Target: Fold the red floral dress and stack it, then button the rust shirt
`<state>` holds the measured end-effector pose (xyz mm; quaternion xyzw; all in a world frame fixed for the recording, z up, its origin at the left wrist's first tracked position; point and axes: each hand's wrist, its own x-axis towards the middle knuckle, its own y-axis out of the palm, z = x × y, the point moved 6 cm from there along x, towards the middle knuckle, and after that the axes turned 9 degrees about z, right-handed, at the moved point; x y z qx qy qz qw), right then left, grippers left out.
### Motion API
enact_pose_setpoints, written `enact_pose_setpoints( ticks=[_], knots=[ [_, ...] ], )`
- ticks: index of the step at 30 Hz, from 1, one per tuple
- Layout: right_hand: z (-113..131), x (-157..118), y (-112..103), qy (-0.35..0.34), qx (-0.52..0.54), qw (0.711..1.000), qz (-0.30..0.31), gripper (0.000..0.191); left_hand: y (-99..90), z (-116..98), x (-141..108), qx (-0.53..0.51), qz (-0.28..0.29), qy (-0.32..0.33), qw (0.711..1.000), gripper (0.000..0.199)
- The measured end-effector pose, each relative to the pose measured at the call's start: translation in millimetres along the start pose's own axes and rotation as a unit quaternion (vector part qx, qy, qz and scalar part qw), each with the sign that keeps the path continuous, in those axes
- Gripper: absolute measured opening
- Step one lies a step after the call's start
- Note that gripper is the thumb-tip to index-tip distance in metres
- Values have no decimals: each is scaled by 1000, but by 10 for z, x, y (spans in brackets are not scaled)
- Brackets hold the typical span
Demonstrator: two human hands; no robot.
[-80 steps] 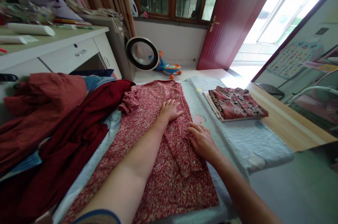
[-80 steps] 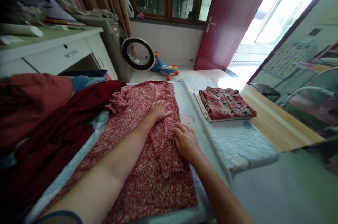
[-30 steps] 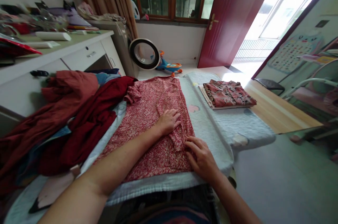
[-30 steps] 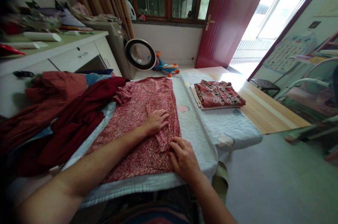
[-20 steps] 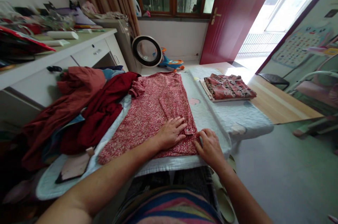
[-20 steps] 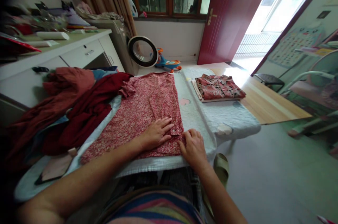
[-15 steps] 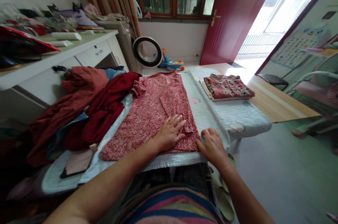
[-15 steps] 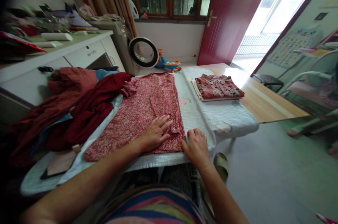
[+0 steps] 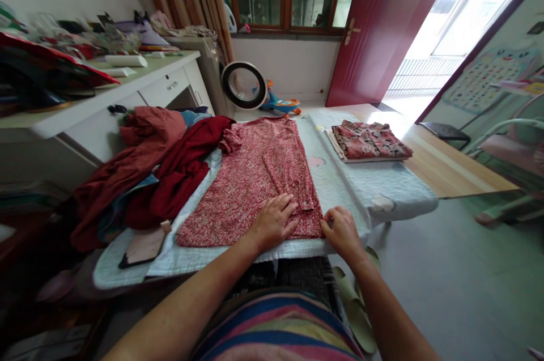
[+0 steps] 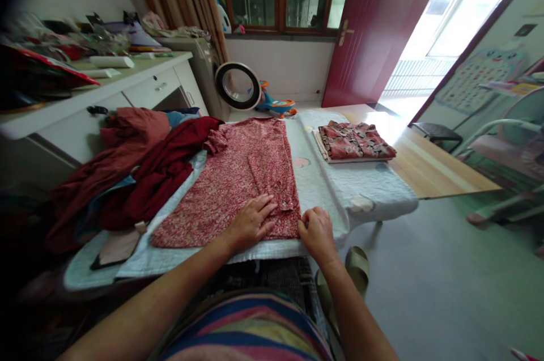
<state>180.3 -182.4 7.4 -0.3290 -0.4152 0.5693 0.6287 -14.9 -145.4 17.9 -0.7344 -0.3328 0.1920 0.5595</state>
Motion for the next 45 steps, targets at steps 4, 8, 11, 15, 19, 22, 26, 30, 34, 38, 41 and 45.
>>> enact_pose_setpoints(
  ticks=[4,8,11,15,19,22,26,30,34,38,41,45],
  knots=[
    [-31,-33,-11,-8,16,1000,-25,11,-19,-18,-26,-13,-4,2,1000,41],
    [-21,-45,-17,-18,36,999,-3,23,-43,-23,-39,-29,-7,6,1000,46],
    [-11,-46,-33,-24,40,999,13,34,-60,-24,-49,-39,-12,11,999,46],
    [-3,-59,-48,-44,49,998,23,44,-66,-22,-56,-47,-17,18,999,48],
    [-23,-76,-47,-48,57,997,33,52,-115,-5,-71,-56,-44,7,997,51],
    [-36,-86,-49,-35,63,996,46,55,-171,1,-93,-62,-62,-4,996,40],
    [-12,-109,-75,-30,61,996,63,53,-202,-23,-112,-58,-44,-5,997,20],
    [30,-130,-89,-47,49,995,71,55,-186,-62,-133,-72,-8,11,997,10],
    [21,-117,-75,-42,50,996,65,47,-184,-40,-182,-126,10,12,992,21],
    [13,-102,-73,-47,52,996,54,40,-182,-3,-211,-186,46,11,982,24],
    [24,-114,-85,-51,44,996,57,36,-197,7,-203,-229,58,11,972,16],
    [69,-150,-110,-58,31,996,61,43,-208,19,-179,-258,63,12,964,14]
  ],
)
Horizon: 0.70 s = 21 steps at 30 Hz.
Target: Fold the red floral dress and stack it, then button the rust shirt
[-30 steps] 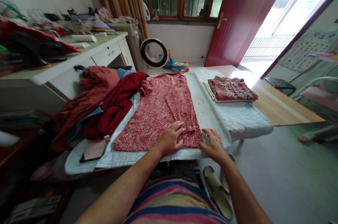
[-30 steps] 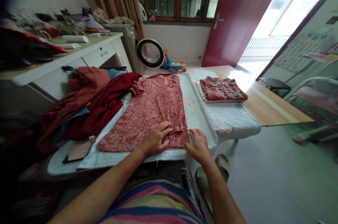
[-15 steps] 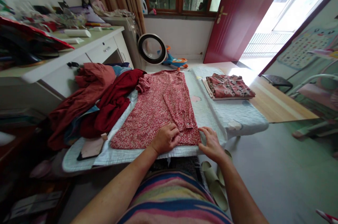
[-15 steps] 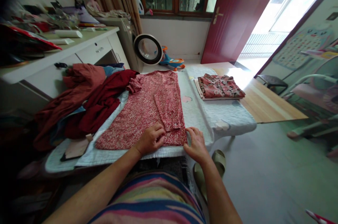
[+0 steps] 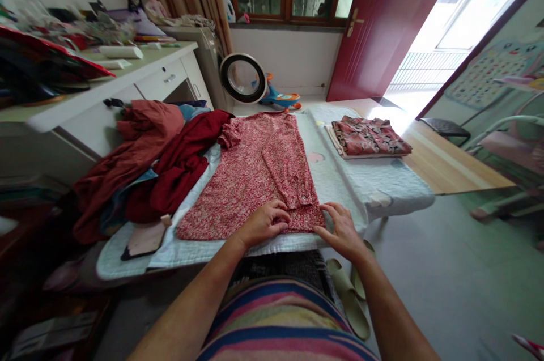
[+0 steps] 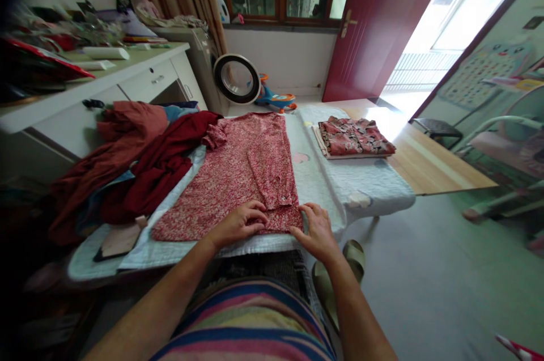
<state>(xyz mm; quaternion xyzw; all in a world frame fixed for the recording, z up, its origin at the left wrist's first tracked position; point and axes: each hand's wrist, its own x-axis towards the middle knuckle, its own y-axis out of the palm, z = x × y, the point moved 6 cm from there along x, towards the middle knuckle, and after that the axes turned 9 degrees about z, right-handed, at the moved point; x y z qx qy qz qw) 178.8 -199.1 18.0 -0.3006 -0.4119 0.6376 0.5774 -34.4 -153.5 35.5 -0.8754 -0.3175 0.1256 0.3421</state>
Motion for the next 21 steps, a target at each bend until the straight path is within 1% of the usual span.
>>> enact_pose_setpoints(
  ticks=[2,4,6,8,12,16,18,21],
  knots=[
    [18,-9,0,0,-3,1000,5,51,-5,10,8,0,6,2,1000,17],
    [23,-9,6,2,-4,1000,11,55,-6,22,12,3,15,8,1000,25],
    [21,-3,9,3,-2,1000,11,54,-2,33,12,9,22,15,1000,32],
    [10,6,11,5,3,1000,5,49,9,44,8,18,20,17,999,33],
    [-19,27,21,13,8,1000,-8,35,36,57,-4,34,-18,12,999,20],
    [-20,33,19,13,2,1000,-18,27,50,56,1,31,-64,1,997,17],
    [-2,27,15,11,-3,1000,-20,28,49,62,19,27,-78,-10,997,17],
    [32,12,15,9,-14,1000,-23,39,41,85,55,20,-92,-30,995,16]
  ],
)
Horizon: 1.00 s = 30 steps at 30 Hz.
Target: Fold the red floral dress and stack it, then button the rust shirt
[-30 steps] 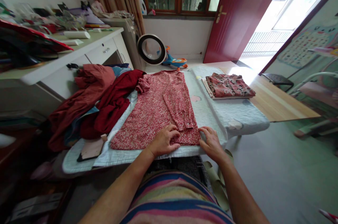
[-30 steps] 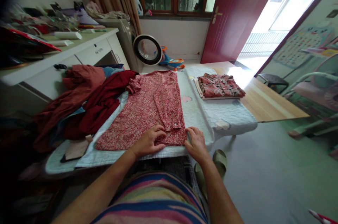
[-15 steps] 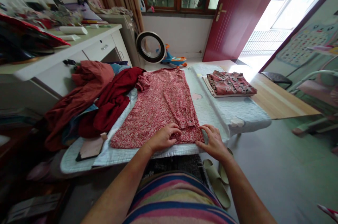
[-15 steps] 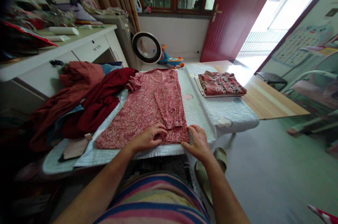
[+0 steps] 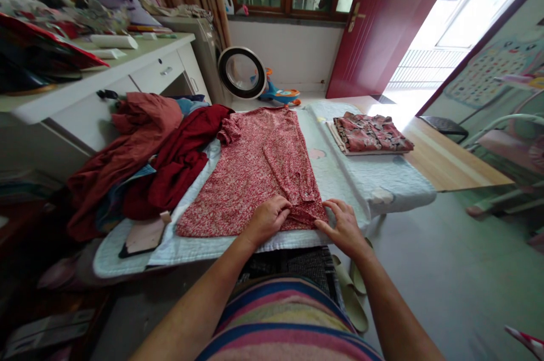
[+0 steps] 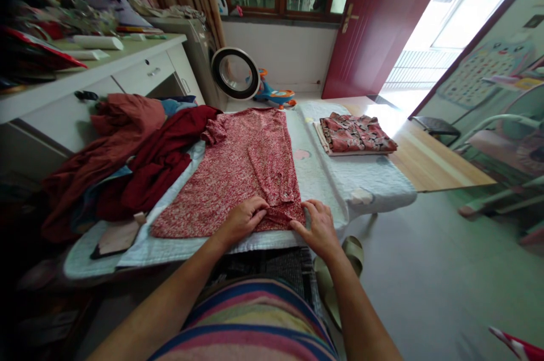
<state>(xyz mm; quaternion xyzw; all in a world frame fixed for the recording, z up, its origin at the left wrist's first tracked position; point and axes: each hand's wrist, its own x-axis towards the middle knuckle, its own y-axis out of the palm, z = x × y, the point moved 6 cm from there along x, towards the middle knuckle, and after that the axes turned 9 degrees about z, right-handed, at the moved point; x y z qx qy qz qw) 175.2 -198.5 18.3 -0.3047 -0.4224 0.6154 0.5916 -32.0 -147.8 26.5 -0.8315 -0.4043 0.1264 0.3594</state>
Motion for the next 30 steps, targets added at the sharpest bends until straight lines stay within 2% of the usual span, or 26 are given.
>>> enact_pose_setpoints(
  ticks=[4,11,16,22,27,30],
  knots=[
    [21,-17,27,18,-22,1000,-12,57,-2,36,36,-17,-19,-26,999,18],
    [54,-23,64,22,-48,998,-33,66,-54,43,11,-71,-57,-43,995,18],
    [21,-33,43,12,-15,998,-60,44,-88,69,-11,-79,-48,-36,995,20],
    [-3,-71,15,-1,34,994,-108,21,-99,39,-29,-32,-18,-17,999,25],
    [52,-116,11,-20,25,992,-124,14,-78,-103,-74,31,51,19,998,28],
    [68,-141,14,-26,23,991,-132,14,-52,-161,-115,91,77,17,993,32]
  ],
)
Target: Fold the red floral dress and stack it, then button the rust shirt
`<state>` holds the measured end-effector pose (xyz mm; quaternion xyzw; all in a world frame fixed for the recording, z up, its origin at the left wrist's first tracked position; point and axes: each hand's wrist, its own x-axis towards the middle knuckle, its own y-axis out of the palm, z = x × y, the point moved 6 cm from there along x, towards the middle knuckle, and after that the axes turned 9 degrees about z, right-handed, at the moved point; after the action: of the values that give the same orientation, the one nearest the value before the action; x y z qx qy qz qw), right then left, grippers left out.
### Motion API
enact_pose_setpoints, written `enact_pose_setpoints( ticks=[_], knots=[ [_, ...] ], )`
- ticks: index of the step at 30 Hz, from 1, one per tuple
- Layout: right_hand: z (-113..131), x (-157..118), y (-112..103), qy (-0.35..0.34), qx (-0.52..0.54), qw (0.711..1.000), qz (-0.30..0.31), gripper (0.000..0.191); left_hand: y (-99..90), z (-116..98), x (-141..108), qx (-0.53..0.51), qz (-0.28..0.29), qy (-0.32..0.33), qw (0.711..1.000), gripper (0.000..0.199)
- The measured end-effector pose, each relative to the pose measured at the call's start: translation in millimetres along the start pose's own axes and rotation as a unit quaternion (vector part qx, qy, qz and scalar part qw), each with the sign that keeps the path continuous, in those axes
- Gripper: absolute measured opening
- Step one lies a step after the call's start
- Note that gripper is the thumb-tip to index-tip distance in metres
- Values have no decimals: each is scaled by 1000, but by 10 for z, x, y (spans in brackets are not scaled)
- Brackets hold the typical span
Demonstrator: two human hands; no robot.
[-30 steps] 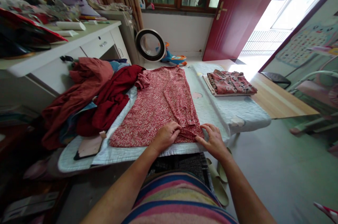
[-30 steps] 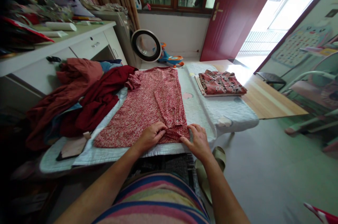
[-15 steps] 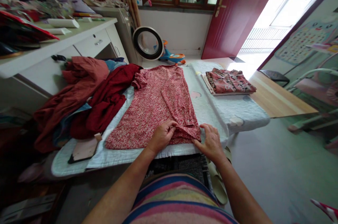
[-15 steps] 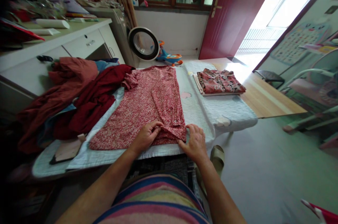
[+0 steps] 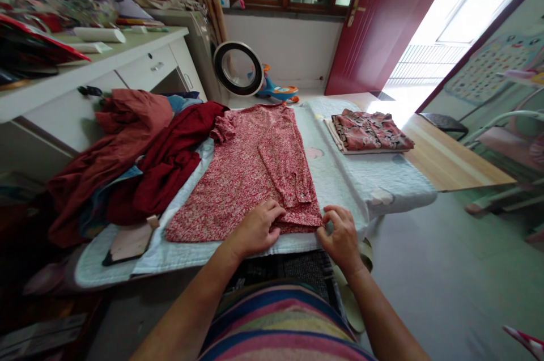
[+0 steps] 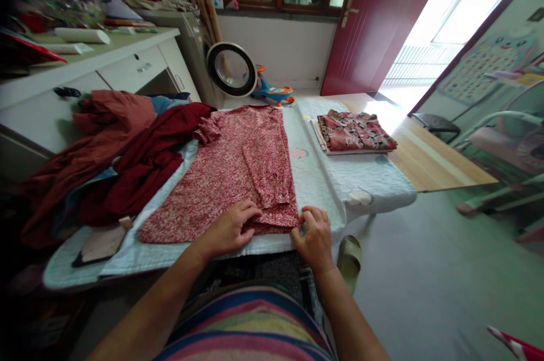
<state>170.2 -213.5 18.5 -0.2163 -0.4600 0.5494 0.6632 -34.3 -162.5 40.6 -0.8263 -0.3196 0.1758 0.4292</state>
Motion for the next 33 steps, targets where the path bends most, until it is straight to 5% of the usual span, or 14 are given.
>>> enact_pose_setpoints(
  ticks=[14,27,33],
  knots=[
    [29,-28,-2,-32,12,999,-6,20,65,-108,75,225,42,3,973,14],
    [-2,152,-137,-30,84,990,110,16,46,-68,-73,77,2,51,996,16],
    [2,272,-3,-31,49,987,152,7,49,-145,3,78,-1,54,996,22]
  ],
)
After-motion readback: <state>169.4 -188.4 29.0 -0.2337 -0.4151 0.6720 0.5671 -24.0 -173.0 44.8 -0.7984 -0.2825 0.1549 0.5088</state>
